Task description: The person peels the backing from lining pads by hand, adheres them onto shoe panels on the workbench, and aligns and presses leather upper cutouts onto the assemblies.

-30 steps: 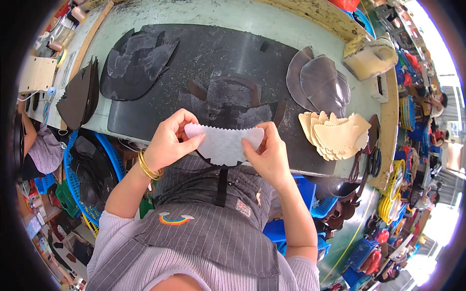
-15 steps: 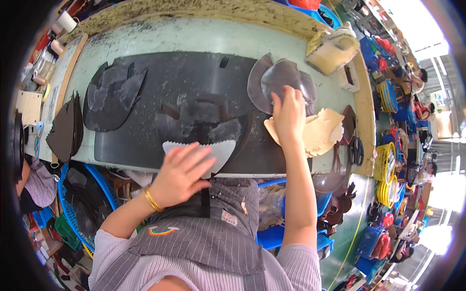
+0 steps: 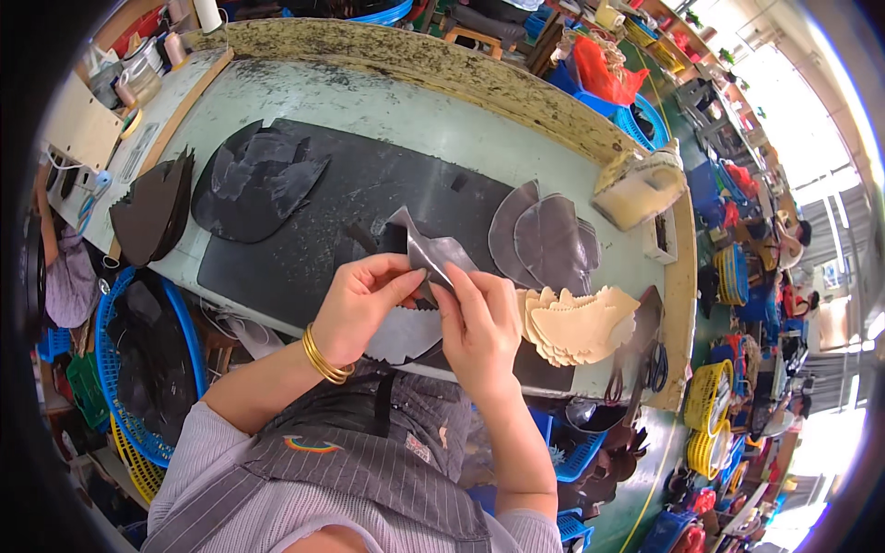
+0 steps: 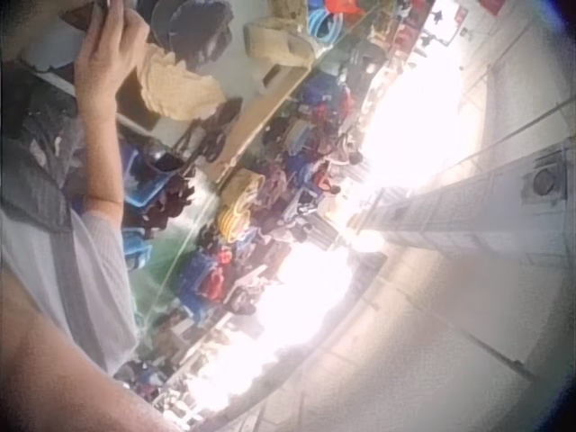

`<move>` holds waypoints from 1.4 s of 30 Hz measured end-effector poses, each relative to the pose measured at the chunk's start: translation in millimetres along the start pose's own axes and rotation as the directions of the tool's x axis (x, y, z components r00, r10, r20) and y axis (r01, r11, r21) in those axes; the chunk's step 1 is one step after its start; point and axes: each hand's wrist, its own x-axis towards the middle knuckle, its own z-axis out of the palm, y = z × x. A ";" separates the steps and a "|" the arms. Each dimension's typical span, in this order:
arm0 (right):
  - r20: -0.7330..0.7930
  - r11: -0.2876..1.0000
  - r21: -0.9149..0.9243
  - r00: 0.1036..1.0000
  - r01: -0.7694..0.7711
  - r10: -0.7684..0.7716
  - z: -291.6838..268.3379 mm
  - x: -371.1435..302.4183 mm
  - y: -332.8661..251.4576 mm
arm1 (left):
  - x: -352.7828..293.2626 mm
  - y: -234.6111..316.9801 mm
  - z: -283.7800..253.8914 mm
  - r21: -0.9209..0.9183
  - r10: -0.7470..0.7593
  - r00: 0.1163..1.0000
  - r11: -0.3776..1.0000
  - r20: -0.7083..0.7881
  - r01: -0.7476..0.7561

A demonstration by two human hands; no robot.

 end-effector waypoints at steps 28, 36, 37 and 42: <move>0.237 0.745 0.507 0.901 -0.433 0.363 -23.4 -26.3 -66.4 | -67.6 17.8 13.9 0.422 0.601 0.797 0.709 0.060 -0.566; -0.004 0.961 0.058 0.963 -0.269 0.270 -24.6 -77.7 -63.1 | -67.1 -6.2 19.1 -0.371 -0.325 0.946 0.879 -0.010 0.298; 0.026 0.869 0.125 0.877 -0.478 0.479 -37.5 -99.1 -42.9 | -65.4 -5.4 13.3 -0.146 -0.256 0.965 0.959 -0.063 0.245; 0.256 0.505 -0.734 0.503 -0.455 0.825 -129.5 -267.9 49.2 | -46.1 4.3 -17.6 -0.079 -0.232 0.972 0.969 0.034 0.234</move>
